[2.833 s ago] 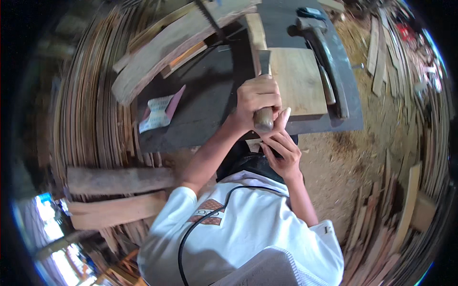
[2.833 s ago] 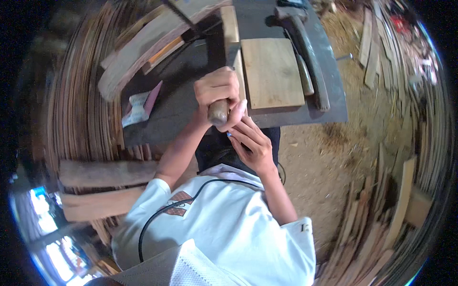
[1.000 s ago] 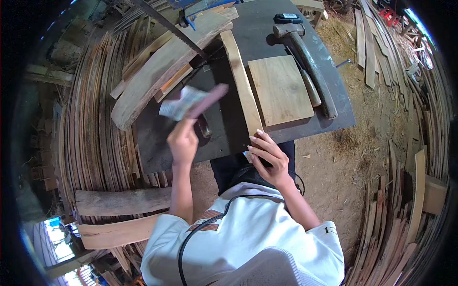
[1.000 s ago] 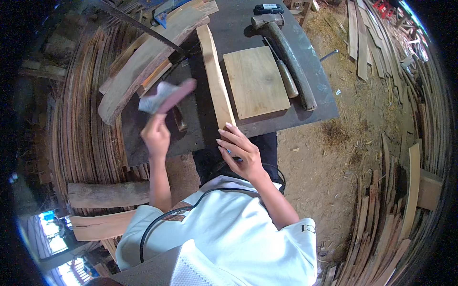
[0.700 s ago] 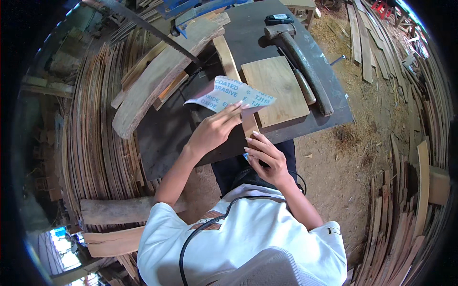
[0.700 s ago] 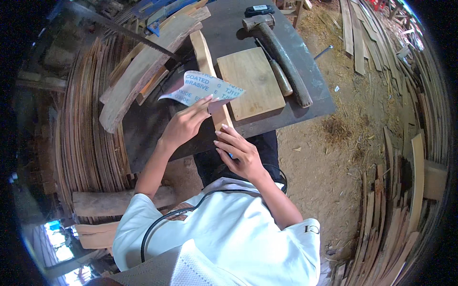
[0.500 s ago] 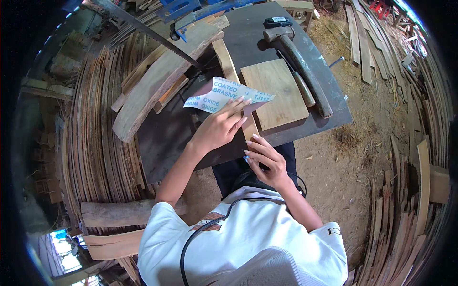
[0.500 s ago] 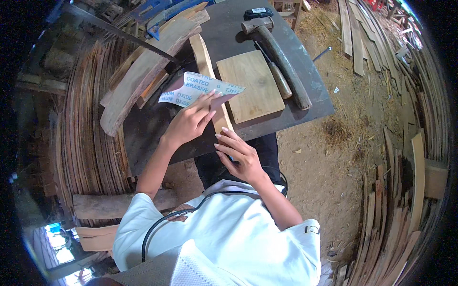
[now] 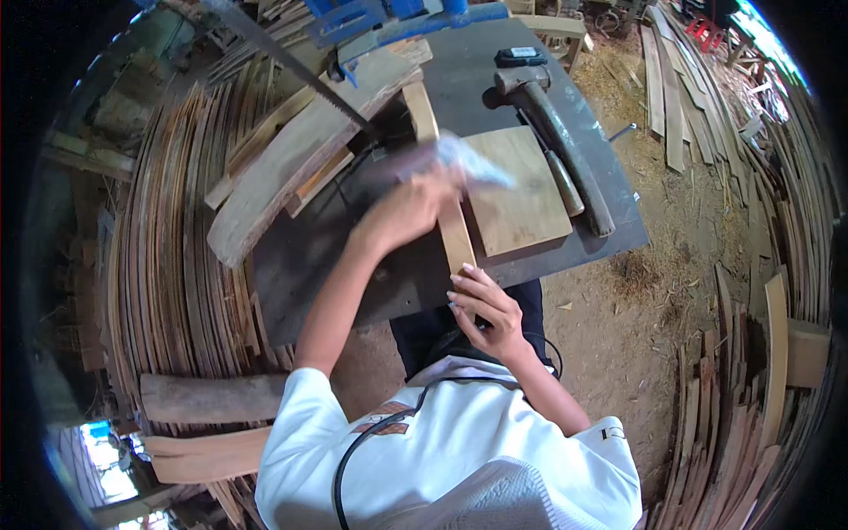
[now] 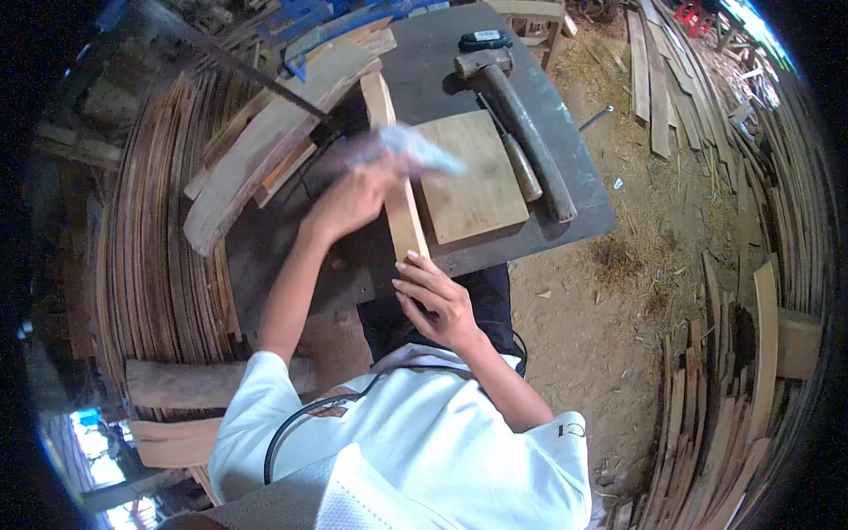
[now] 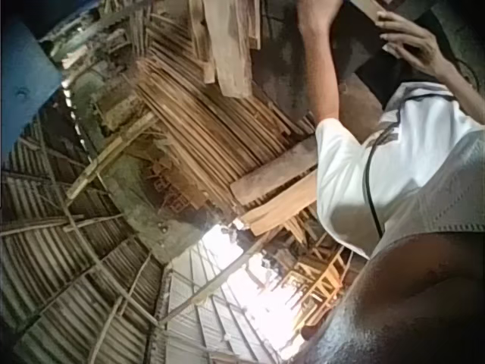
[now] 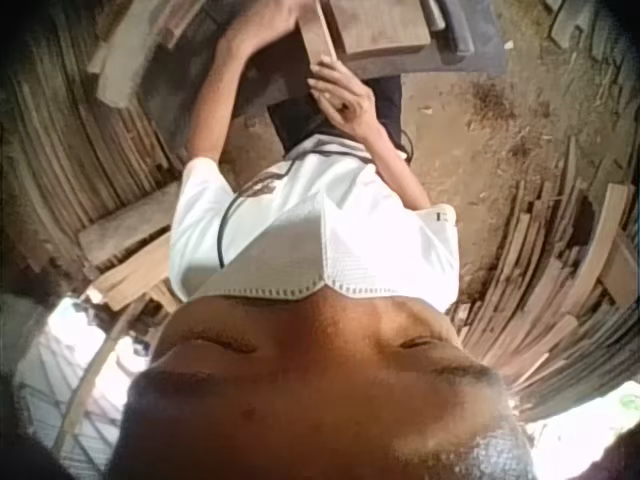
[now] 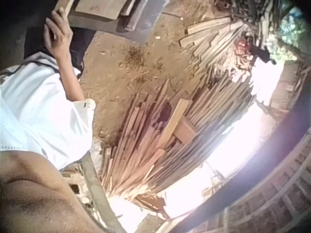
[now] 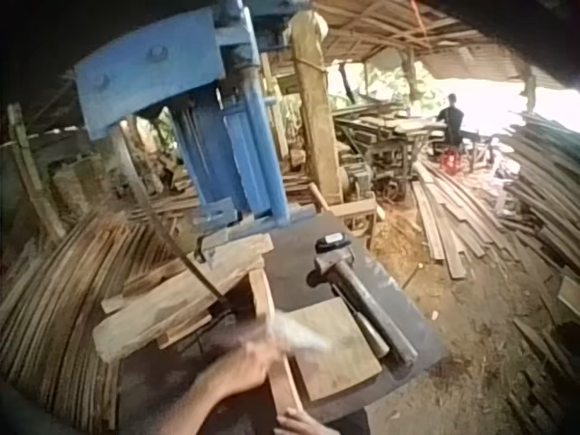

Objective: Shaping and sanding wooden pieces using a chisel and sandpaper on a workbench.

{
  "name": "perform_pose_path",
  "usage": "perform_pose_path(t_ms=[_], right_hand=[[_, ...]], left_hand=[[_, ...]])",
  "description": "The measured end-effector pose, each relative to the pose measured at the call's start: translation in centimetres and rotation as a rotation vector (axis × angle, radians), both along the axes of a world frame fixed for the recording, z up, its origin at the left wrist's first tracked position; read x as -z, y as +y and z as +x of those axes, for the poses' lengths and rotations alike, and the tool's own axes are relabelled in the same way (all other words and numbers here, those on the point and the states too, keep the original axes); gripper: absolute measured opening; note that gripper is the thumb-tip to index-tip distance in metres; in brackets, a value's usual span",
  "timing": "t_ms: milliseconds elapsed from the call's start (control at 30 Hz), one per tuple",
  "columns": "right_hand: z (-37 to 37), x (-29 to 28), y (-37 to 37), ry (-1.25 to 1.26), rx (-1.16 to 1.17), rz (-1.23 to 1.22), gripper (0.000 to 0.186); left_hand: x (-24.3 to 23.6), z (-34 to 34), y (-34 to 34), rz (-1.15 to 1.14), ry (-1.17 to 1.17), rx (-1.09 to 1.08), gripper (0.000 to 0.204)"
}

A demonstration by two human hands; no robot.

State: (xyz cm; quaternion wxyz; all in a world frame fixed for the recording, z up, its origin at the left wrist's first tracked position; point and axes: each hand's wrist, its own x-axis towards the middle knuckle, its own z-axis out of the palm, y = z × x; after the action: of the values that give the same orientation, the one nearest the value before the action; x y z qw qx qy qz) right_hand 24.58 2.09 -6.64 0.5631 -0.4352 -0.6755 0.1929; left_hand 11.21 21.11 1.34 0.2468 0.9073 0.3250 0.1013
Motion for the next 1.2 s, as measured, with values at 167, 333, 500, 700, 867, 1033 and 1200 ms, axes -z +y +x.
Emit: perform_pose_path(t_ms=[167, 333, 500, 700, 867, 1033, 1200], right_hand=[[0.9, -0.2, -0.1, -0.033, 0.032, -0.002, 0.028], [0.2, -0.1, 0.5, 0.027, 0.009, 0.001, 0.024], [0.6, -0.1, 0.3, -0.017, 0.037, -0.005, 0.023], [0.1, -0.5, 0.2, -0.013, 0.041, 0.0, 0.024], [0.6, -0.1, 0.2, -0.075, 0.012, -0.044, 0.023], [0.1, -0.1, 0.3, -0.058, 0.047, -0.009, 0.025], [2.1, -0.3, -0.5, -0.059, 0.033, 0.072, 0.059]], left_hand=[[0.1, 0.7, 1.5, 0.011, -0.062, 0.051, 0.037], [1.0, -1.2, 2.4, 0.089, -0.057, 0.107, 0.034], [0.8, -0.4, 2.3, -0.038, -0.082, 0.118, 0.033], [2.2, -1.7, 6.2, 0.039, -0.136, -0.038, 0.042], [1.7, 0.0, 0.4, 0.026, -0.216, 0.449, 0.064], [1.0, -0.6, 6.4, 0.107, -0.217, 0.005, 0.037], [1.3, -1.2, 2.6, 0.175, -0.334, 0.188, 0.057]])
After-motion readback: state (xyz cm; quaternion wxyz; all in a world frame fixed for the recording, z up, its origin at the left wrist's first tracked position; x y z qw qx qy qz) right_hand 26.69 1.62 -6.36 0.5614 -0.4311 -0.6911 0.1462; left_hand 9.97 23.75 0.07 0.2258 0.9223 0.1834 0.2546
